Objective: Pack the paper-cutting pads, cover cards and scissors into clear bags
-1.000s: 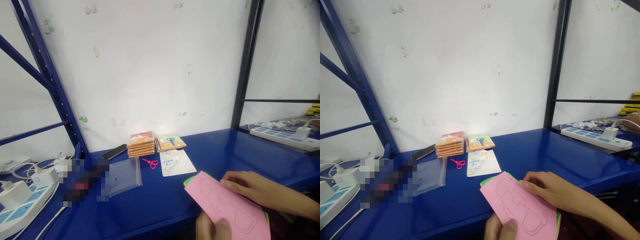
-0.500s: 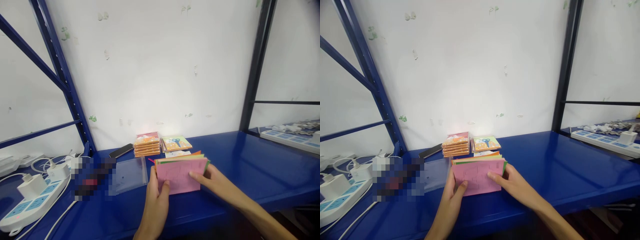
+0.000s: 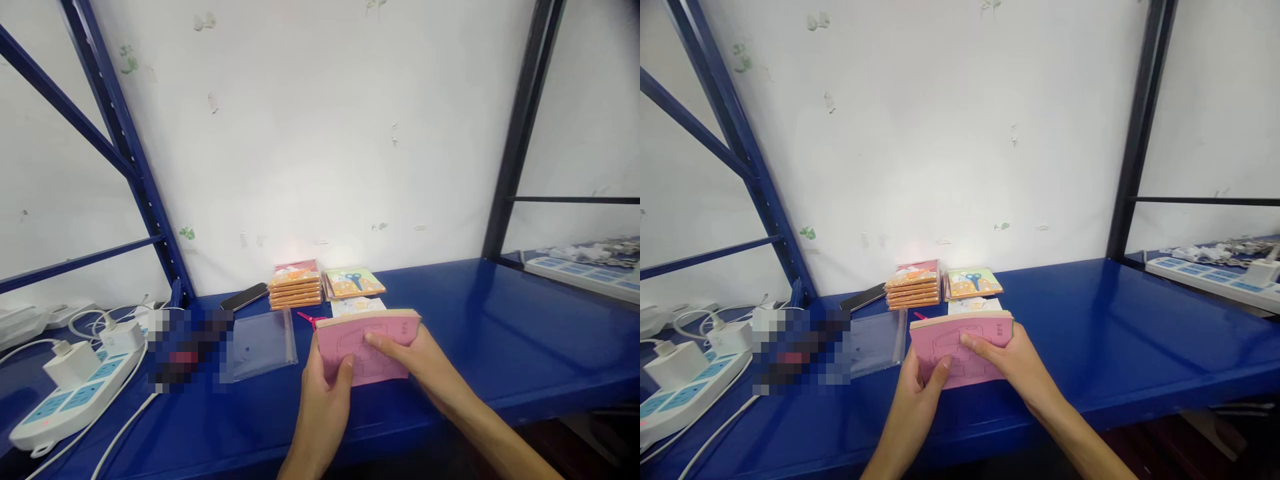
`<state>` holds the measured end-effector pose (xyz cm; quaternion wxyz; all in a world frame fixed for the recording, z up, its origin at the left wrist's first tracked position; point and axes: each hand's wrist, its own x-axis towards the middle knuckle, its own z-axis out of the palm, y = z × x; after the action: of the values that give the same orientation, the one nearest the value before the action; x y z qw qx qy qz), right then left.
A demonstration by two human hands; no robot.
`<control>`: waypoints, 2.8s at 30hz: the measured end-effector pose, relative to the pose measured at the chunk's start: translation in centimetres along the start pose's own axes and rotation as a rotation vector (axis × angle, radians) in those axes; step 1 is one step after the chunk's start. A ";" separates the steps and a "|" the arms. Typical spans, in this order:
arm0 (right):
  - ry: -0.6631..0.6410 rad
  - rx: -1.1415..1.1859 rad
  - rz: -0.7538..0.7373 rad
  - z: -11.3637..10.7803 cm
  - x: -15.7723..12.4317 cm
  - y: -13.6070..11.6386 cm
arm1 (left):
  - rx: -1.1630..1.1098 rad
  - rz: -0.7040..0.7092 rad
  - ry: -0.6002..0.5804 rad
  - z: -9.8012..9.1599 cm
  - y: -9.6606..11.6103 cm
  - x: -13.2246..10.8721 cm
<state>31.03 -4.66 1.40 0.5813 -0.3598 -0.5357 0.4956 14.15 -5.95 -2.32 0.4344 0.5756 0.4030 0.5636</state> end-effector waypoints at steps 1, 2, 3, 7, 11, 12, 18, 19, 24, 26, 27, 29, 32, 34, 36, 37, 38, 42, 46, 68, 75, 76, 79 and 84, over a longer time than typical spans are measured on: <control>0.008 0.006 0.004 -0.1 0.0 0.2 | 0.003 -0.005 0.006 0.0 0.0 0.0; 0.023 0.010 0.008 -0.2 0.0 0.3 | 0.012 -0.005 0.013 0.0 0.2 0.1; 0.039 0.016 0.016 -0.2 0.0 0.3 | 0.025 0.000 0.020 0.0 0.4 0.1; 0.069 0.189 0.087 0.2 -0.2 -0.1 | 0.139 0.032 0.022 -0.3 2.3 -0.2; 0.086 0.445 0.148 1.1 -0.7 -0.6 | 0.098 0.065 0.069 -0.4 3.9 -0.3; 0.086 0.470 0.155 1.2 -0.8 -0.6 | 0.035 0.059 0.087 -0.5 4.0 -0.2; -0.042 0.206 0.141 -0.9 -0.6 -1.0 | 0.104 0.079 0.061 -2.7 5.3 0.1; -0.048 0.120 0.122 -1.3 -0.5 -1.1 | 0.208 0.135 0.063 -3.2 5.8 0.0; -0.100 -0.110 0.012 -1.6 -0.7 -1.0 | 0.524 0.358 0.062 -4.3 7.3 -0.9; -0.125 -0.109 0.027 -1.1 -0.9 -0.8 | 0.441 0.288 0.074 -4.2 7.0 -0.8; -0.130 -0.096 0.044 -0.8 -0.9 -0.7 | 0.363 0.238 0.069 -4.1 6.6 -0.5; -0.130 -0.072 0.070 -0.4 -1.0 -0.6 | 0.186 0.155 0.049 -3.8 5.8 0.1; -0.129 -0.061 0.034 -0.2 -0.9 -0.7 | -0.019 0.119 0.045 -3.4 4.6 0.9; -0.118 -0.066 -0.017 -0.2 -0.9 -0.8 | -0.079 0.112 0.072 -3.0 4.1 1.0; -0.098 -0.076 -0.051 -0.1 -1.0 -0.8 | -0.072 0.102 0.099 -2.7 3.7 0.8; -0.090 -0.084 -0.053 0.0 -1.0 -0.6 | -0.055 0.091 0.102 -2.5 3.5 0.7; -0.081 -0.093 -0.049 0.1 -1.0 -0.5 | -0.043 0.078 0.097 -2.4 3.3 0.6; -0.041 -0.126 -0.034 0.6 -0.5 0.6 | -0.044 0.033 0.072 -2.3 2.6 0.6; -0.217 -0.191 -0.013 -0.2 0.2 0.7 | -0.011 0.038 0.087 -2.4 2.7 0.8; -0.354 -0.565 -0.079 -3.2 1.2 -0.4 | 0.071 0.066 0.399 -3.3 5.1 0.9; -0.250 -0.898 -0.075 -7.3 -1.3 2.3 | 0.102 0.249 0.632 -8.1 7.4 1.4; -0.255 -0.919 -0.065 -8.2 -1.5 2.4 | 0.106 0.265 0.646 -8.4 7.6 1.4; -0.215 -1.048 -0.075 -11.2 -1.0 2.1 | 0.075 0.292 0.643 -8.8 7.9 1.3; 0.076 -1.289 -0.185 -12.0 0.5 1.1 | 0.051 0.267 0.611 -8.2 7.9 1.3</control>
<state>42.55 -2.59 -1.54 0.3078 -0.6061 -0.7334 0.0095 5.83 -6.69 5.48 0.2012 0.4384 0.4495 0.7518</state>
